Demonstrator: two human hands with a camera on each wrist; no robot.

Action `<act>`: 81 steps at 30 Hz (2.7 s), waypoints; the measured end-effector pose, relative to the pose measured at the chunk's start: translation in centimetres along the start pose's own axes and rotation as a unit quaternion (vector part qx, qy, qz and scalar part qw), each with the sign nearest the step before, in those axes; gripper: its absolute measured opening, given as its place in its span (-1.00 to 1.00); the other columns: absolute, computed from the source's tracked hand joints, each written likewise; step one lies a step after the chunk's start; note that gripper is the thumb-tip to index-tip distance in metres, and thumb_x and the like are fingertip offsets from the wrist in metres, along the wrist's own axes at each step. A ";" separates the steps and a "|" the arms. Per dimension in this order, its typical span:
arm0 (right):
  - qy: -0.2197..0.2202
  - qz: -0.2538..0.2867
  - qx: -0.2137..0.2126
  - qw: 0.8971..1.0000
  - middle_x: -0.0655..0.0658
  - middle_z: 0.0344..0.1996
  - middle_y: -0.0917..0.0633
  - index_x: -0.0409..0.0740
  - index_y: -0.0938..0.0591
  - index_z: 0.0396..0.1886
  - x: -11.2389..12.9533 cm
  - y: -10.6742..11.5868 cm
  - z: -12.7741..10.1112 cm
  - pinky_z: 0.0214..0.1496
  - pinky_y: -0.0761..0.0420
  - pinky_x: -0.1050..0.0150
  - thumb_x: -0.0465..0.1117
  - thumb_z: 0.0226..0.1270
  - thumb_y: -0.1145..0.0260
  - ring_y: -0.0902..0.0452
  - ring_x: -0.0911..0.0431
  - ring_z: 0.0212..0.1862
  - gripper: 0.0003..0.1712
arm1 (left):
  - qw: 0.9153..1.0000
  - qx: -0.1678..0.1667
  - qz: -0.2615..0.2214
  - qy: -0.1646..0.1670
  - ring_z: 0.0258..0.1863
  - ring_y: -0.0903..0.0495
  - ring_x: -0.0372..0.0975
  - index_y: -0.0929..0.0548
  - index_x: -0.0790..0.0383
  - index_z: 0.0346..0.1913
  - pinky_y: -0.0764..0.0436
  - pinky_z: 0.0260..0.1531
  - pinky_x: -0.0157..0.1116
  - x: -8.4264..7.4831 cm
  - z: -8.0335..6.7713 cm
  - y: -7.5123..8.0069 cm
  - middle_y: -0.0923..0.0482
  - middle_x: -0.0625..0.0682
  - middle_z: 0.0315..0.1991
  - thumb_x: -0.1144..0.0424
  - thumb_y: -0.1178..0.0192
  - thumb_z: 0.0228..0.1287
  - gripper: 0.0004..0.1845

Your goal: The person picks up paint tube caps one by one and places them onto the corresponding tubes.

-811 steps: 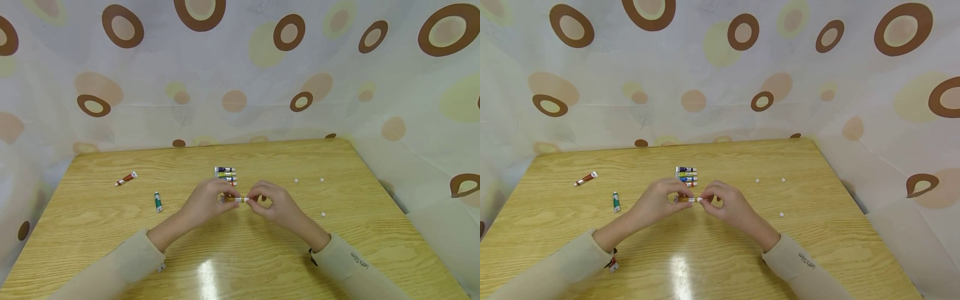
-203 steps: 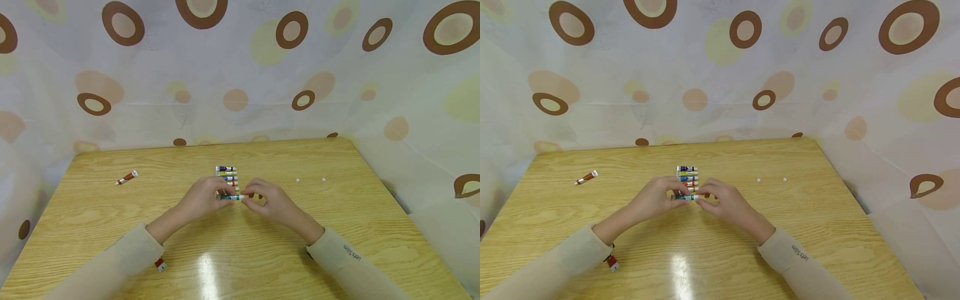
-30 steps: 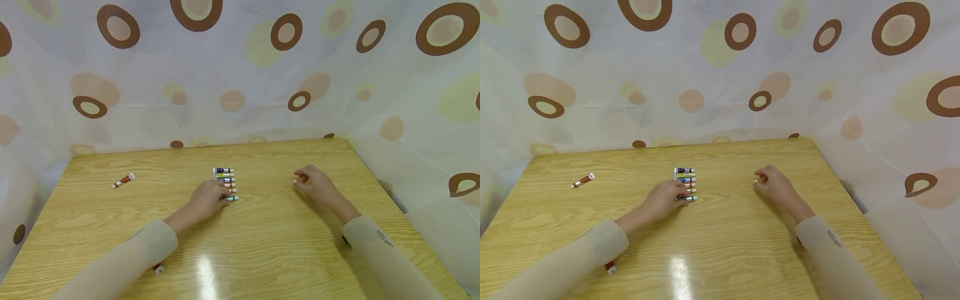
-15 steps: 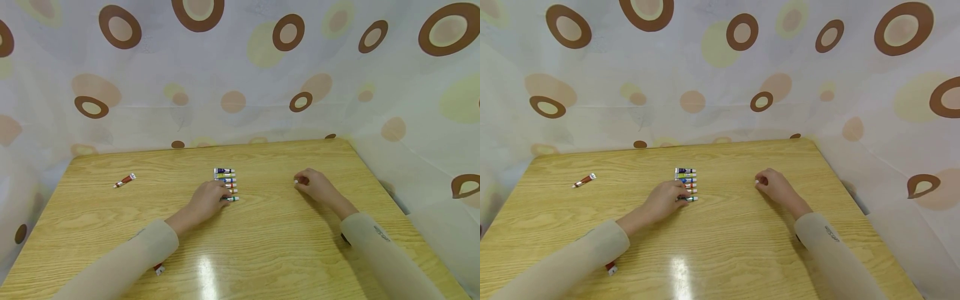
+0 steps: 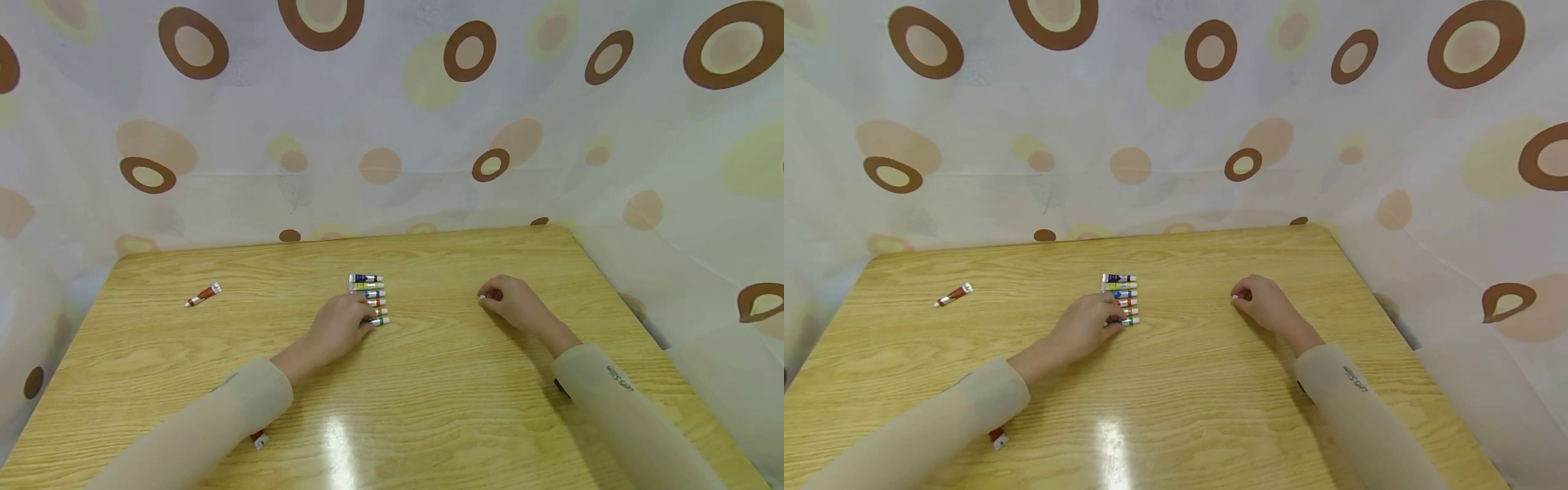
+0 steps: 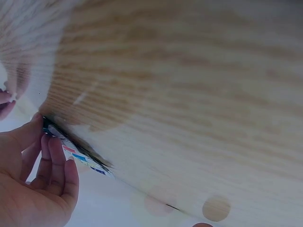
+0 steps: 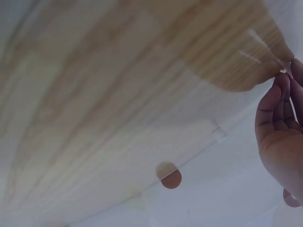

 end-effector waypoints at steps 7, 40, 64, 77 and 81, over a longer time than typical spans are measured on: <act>0.002 -0.002 0.003 1.000 -0.20 -0.18 -0.71 -0.26 -0.73 -0.08 0.0 0.0 -0.2 -0.08 -0.63 0.13 -0.26 0.47 -0.33 -0.60 0.05 -0.18 -0.83 | 1.000 0.009 0.002 0.009 -0.26 -0.70 -0.18 -0.85 0.20 -0.21 -0.72 -0.11 -0.17 0.0 0.0 0.0 -0.74 0.01 -0.27 0.25 -0.49 0.23 -0.88; 0.051 0.017 -0.048 0.997 -0.20 -0.12 -0.79 -0.26 -0.73 0.01 4.0 1.1 -1.5 -0.05 -0.66 0.08 -0.25 0.50 -0.31 -0.69 -0.01 -0.09 -0.78 | 0.999 0.003 -0.026 0.019 -0.33 -0.65 -0.29 -0.84 0.20 -0.18 -0.70 -0.24 -0.32 1.2 -1.8 2.5 -0.72 -0.03 -0.26 0.25 -0.51 0.20 -0.84; 0.142 0.050 -0.098 0.984 -0.09 -0.21 -0.75 -0.22 -0.75 -0.10 5.6 0.6 -1.9 -0.26 -0.59 0.38 -0.38 0.41 -0.33 -0.62 0.15 -0.23 -0.86 | 0.994 0.056 -0.087 0.031 -0.21 -0.66 -0.23 -0.82 0.13 -0.11 -0.66 -0.21 -0.30 4.7 -8.3 7.3 -0.72 -0.09 -0.23 0.23 -0.46 0.26 -0.83; 0.171 0.070 -0.103 0.977 -0.03 -0.21 -0.72 -0.11 -0.77 -0.06 6.9 0.2 -2.4 -0.23 -0.64 0.37 -0.31 0.45 -0.35 -0.57 0.24 -0.20 -0.84 | 0.982 0.124 -0.140 -0.037 -0.11 -0.66 -0.24 -0.82 0.04 -0.10 -0.70 -0.08 -0.23 6.3 -11.7 8.5 -0.68 -0.20 -0.13 0.18 -0.52 0.14 -0.76; 0.183 0.068 -0.109 0.975 -0.04 -0.19 -0.71 -0.11 -0.77 -0.03 7.1 -0.1 -2.5 -0.23 -0.64 0.36 -0.32 0.45 -0.35 -0.56 0.25 -0.20 -0.82 | 0.974 0.153 -0.161 -0.052 -0.08 -0.63 -0.32 -0.81 -0.02 -0.06 -0.69 -0.04 -0.25 6.7 -12.7 8.7 -0.68 -0.20 -0.11 0.12 -0.51 0.14 -0.72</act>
Point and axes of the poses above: each hand's wrist, its own z-axis towards the middle knuckle, its own y-axis out of the back of the hand, x = y × z, the point moved 1 cm from there along z, towards the middle knuckle
